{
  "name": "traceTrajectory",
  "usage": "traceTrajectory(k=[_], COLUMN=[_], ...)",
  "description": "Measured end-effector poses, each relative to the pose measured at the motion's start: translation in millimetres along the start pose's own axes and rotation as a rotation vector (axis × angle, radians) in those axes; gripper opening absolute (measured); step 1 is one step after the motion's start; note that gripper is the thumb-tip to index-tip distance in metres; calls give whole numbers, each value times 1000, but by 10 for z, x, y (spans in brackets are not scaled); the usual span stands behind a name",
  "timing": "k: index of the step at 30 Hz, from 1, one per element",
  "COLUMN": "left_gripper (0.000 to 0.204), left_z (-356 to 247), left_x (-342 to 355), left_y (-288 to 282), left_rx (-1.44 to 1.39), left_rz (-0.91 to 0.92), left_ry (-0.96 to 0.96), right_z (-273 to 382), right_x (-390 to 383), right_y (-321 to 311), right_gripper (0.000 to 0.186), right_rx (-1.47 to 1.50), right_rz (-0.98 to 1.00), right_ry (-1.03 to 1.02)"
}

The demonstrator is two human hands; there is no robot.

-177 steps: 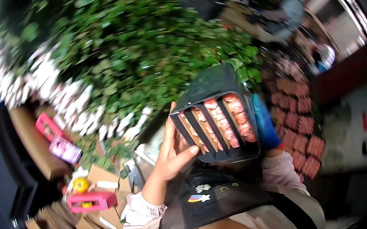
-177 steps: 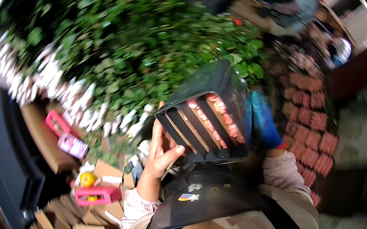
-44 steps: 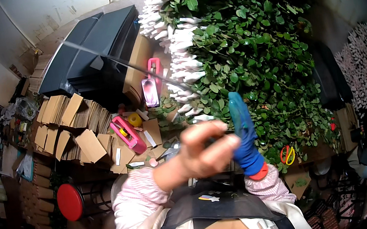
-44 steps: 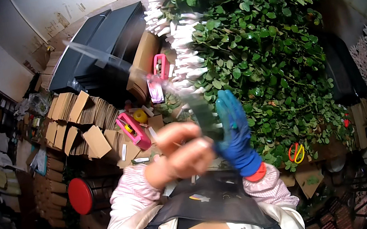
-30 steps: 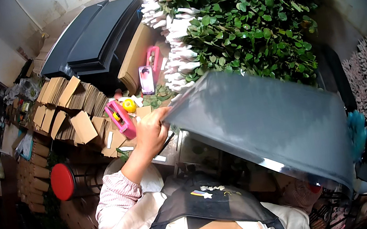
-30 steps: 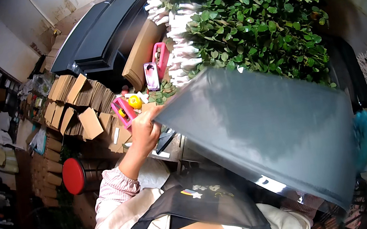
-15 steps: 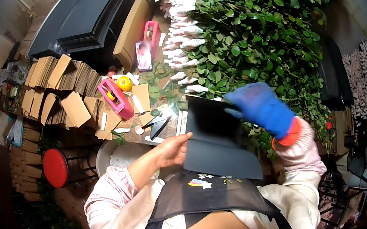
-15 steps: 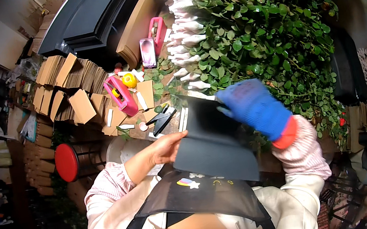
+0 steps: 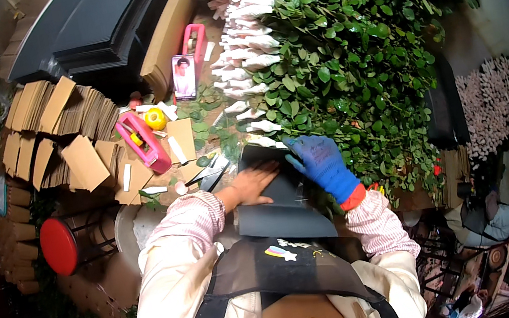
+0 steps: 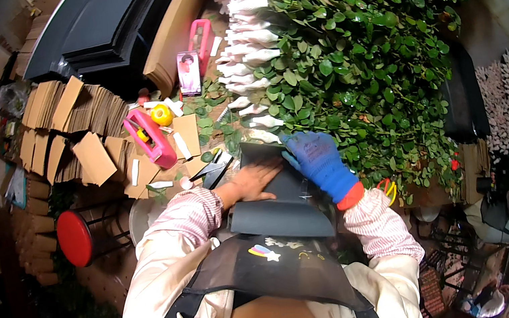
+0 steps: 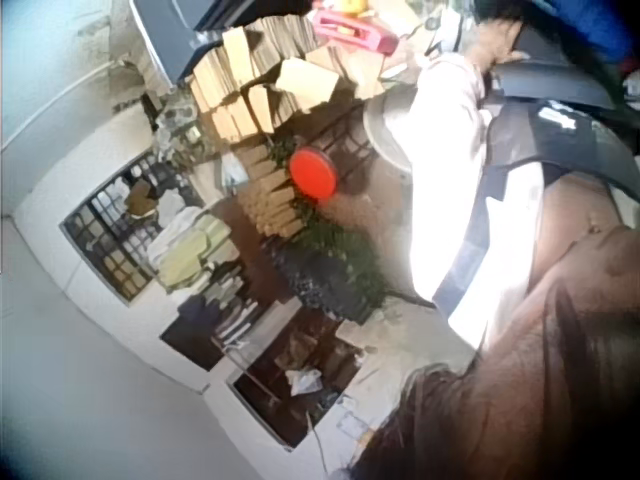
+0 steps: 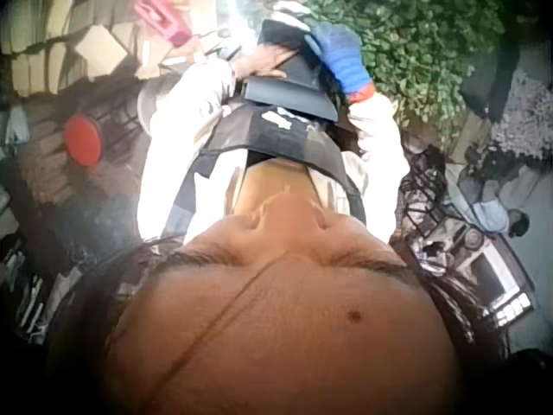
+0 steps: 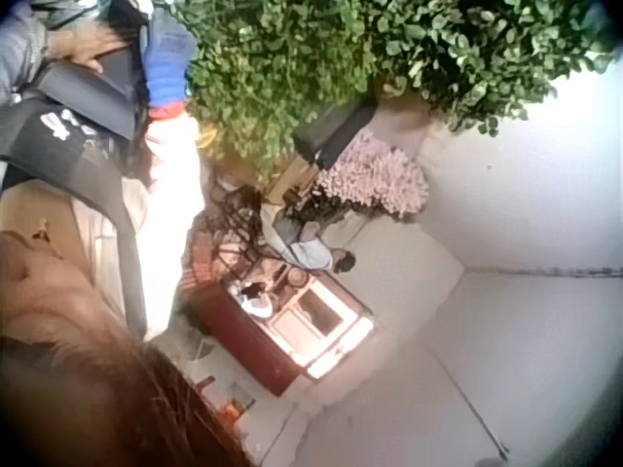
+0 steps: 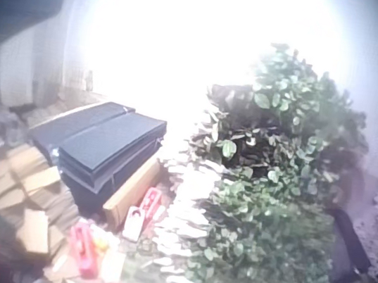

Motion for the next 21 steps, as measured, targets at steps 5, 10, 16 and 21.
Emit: traceTrajectory(k=[5, 10, 16, 21], left_gripper=[99, 96, 96, 97], left_z=[110, 122, 59, 95], left_x=[13, 43, 169, 128], left_y=[111, 136, 24, 91], left_rx=[78, 128, 207, 215], left_rz=[167, 253, 552, 219], left_ry=[-80, -125, -187, -38], right_z=[245, 38, 142, 859], right_x=[-239, -117, -162, -537], right_y=[-478, 498, 407, 458], right_gripper=[56, 53, 62, 64], right_rx=[547, 157, 33, 526], right_rz=[146, 393, 269, 572], right_ry=[182, 407, 278, 40])
Point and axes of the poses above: each hand's wrist, its own x-axis towards the middle knuckle, its own y-axis out of the palm, z = x × y, the point moved 4 cm from there along x, towards the middle knuckle, and after that the axes turned 12 degrees about -y, right-handed, at the moved point
